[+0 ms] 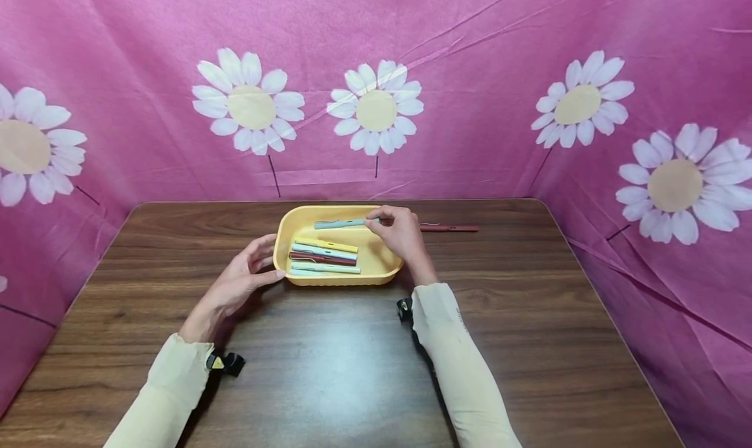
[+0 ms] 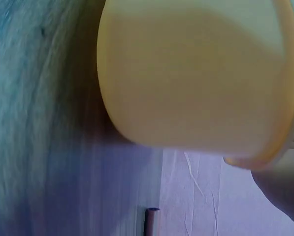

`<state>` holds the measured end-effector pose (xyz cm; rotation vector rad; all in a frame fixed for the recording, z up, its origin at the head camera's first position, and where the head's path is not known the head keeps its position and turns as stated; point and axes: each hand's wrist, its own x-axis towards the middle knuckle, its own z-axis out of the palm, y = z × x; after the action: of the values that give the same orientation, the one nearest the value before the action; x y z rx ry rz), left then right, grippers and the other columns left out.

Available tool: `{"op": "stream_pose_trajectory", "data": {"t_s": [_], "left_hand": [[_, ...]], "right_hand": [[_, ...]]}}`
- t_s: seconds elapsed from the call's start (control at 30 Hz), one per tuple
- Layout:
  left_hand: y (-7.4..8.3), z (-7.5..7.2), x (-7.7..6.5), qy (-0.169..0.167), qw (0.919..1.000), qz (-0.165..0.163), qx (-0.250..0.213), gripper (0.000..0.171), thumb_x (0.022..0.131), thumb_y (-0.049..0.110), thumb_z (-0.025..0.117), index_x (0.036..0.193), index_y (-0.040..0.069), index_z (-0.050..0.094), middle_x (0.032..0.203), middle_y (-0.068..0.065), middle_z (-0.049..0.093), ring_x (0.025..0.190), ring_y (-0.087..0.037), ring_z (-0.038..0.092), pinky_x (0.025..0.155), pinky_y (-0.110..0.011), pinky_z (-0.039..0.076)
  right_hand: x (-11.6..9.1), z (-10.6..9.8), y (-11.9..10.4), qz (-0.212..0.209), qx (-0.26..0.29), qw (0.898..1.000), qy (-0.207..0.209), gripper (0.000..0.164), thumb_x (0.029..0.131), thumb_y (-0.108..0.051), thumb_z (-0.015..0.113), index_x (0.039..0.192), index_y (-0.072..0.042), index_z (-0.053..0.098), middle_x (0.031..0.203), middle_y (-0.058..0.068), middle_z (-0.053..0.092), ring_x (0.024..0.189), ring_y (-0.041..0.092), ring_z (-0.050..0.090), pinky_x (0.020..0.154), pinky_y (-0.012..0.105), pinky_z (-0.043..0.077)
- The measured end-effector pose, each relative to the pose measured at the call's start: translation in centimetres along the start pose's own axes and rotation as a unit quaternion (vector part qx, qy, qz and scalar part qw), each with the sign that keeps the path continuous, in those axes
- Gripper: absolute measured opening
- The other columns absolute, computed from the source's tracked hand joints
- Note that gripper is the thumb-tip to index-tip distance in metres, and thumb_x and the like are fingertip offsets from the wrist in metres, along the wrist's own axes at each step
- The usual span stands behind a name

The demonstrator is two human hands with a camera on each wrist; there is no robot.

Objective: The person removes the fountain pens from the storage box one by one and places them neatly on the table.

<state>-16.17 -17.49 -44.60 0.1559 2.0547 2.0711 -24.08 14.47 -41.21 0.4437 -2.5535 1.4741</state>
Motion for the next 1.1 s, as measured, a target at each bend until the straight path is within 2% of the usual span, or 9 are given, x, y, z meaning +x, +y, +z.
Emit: {"op": "stream_pose_trajectory", "data": {"t_s": [0.57,0.9,1.1], "left_hand": [[-0.2,0.1,0.1,0.000,1.0000,0.004,-0.002,0.080,0.086,-0.012,0.069,0.155,0.000,0.030,0.150,-0.029,0.038,0.135,-0.044,0.040,0.092,-0.023,0.051],[-0.1,-0.1,-0.2,0.003,1.0000,-0.007,0.003,0.082,0.087,-0.009,0.071,0.156,0.001,0.029,0.150,-0.028,0.037,0.137,-0.043,0.039,0.092,-0.021,0.050],[-0.1,0.1,0.0,-0.003,0.9999,-0.008,0.009,0.083,0.087,-0.008,0.072,0.156,0.002,0.028,0.151,-0.026,0.037,0.137,-0.042,0.039,0.094,-0.021,0.050]], "right_hand": [[-1.1,-2.3,0.8,0.006,0.006,1.000,0.003,0.012,0.090,-0.012,0.078,0.097,-0.002,0.079,0.093,0.012,0.074,0.077,0.020,0.059,0.062,0.021,0.047],[-1.3,-3.5,1.6,0.000,0.010,1.000,0.017,0.012,0.091,-0.008,0.076,0.099,0.000,0.078,0.095,0.015,0.074,0.079,0.028,0.060,0.064,0.020,0.047],[-1.9,-4.7,2.0,0.005,0.001,1.000,0.028,0.011,0.092,-0.007,0.076,0.099,0.001,0.077,0.093,0.017,0.074,0.077,0.025,0.059,0.062,0.019,0.045]]}}
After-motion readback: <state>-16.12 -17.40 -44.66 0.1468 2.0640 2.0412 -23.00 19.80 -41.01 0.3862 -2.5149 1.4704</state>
